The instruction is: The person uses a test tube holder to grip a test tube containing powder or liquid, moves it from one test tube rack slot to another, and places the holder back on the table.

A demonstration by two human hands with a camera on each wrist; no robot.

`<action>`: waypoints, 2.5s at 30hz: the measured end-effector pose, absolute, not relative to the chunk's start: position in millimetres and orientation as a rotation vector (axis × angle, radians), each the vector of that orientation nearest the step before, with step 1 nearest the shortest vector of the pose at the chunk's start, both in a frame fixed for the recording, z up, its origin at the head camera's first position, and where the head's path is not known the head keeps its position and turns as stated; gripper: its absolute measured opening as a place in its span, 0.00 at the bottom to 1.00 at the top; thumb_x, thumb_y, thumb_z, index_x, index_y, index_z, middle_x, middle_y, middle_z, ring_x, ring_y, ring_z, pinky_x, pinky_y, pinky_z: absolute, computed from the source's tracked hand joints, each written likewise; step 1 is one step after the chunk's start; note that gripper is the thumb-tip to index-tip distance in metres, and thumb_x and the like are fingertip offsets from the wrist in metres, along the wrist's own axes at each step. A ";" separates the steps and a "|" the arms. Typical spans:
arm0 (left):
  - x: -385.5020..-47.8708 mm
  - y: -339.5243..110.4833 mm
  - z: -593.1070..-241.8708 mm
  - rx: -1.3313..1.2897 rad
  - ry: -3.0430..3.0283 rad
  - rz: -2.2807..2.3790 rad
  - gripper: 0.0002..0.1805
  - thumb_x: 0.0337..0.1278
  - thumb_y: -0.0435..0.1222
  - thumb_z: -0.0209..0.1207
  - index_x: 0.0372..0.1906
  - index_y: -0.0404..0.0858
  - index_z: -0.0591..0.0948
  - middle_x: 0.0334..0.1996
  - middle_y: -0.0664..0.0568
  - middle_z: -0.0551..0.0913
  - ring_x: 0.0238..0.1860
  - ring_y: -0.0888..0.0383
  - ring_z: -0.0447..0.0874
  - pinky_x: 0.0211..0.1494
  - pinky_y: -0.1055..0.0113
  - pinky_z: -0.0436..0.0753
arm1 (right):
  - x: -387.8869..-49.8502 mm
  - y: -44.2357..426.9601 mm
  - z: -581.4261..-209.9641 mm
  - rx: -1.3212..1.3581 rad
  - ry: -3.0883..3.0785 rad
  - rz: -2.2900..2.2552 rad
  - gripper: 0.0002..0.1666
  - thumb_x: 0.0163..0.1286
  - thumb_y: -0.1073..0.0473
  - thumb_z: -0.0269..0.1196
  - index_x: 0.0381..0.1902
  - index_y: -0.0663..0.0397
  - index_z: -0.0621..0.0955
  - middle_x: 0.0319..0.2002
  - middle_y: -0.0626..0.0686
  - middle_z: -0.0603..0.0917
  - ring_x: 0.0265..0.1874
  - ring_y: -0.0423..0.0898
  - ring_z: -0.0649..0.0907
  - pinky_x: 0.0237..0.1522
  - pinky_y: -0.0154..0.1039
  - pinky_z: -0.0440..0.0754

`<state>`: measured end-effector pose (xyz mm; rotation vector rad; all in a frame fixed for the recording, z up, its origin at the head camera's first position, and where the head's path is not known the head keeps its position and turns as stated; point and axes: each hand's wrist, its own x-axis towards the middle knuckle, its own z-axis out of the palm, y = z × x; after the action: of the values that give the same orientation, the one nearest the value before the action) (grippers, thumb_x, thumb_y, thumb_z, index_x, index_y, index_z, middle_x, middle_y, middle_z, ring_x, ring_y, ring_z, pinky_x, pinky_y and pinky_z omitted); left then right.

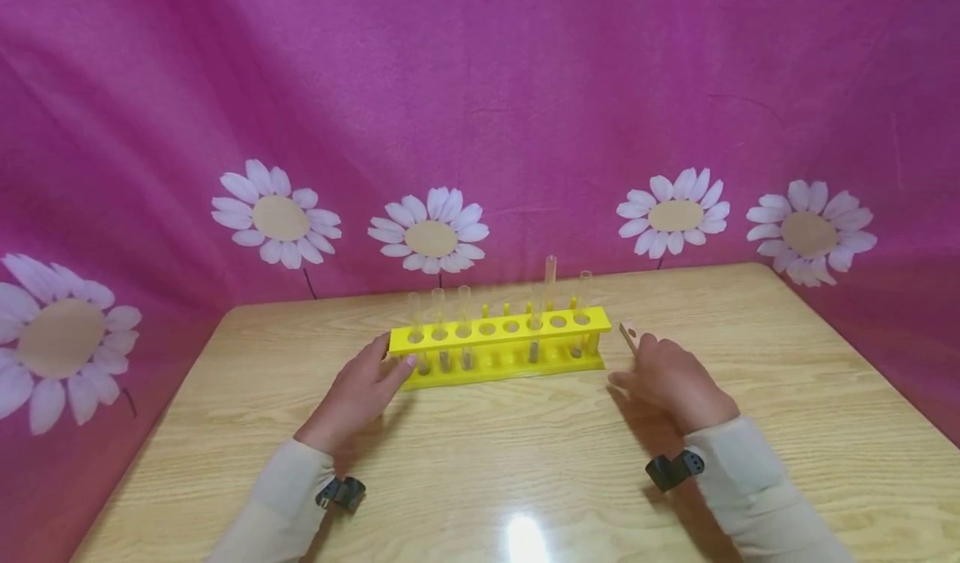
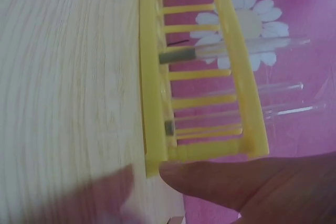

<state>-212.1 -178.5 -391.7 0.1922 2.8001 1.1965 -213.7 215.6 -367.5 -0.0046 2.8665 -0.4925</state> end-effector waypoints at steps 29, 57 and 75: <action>-227.4 -191.3 -419.3 0.222 2.484 1.773 0.29 0.71 0.51 0.50 0.73 0.58 0.58 0.71 0.47 0.60 0.68 0.48 0.65 0.68 0.50 0.67 | -219.7 231.0 -381.8 0.057 3.024 -0.507 0.17 0.62 0.54 0.64 0.22 0.61 0.76 0.18 0.53 0.72 0.19 0.50 0.72 0.19 0.39 0.68; -231.2 -193.9 -431.9 0.282 2.343 1.928 0.30 0.70 0.56 0.46 0.74 0.60 0.58 0.74 0.52 0.56 0.69 0.49 0.61 0.70 0.49 0.64 | -225.9 234.0 -388.3 0.126 3.124 -0.383 0.15 0.61 0.57 0.62 0.19 0.61 0.76 0.17 0.56 0.74 0.17 0.52 0.73 0.15 0.41 0.68; -228.4 -195.0 -429.4 0.272 2.330 1.933 0.29 0.71 0.54 0.46 0.73 0.59 0.59 0.73 0.51 0.57 0.69 0.48 0.62 0.71 0.48 0.63 | -226.5 237.2 -386.9 0.124 3.096 -0.386 0.14 0.61 0.58 0.62 0.20 0.61 0.77 0.18 0.56 0.73 0.17 0.52 0.72 0.16 0.41 0.69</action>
<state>-228.4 -195.0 -429.4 0.2719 2.3298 1.9327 -226.5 237.2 -386.9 0.1242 3.0961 -0.3862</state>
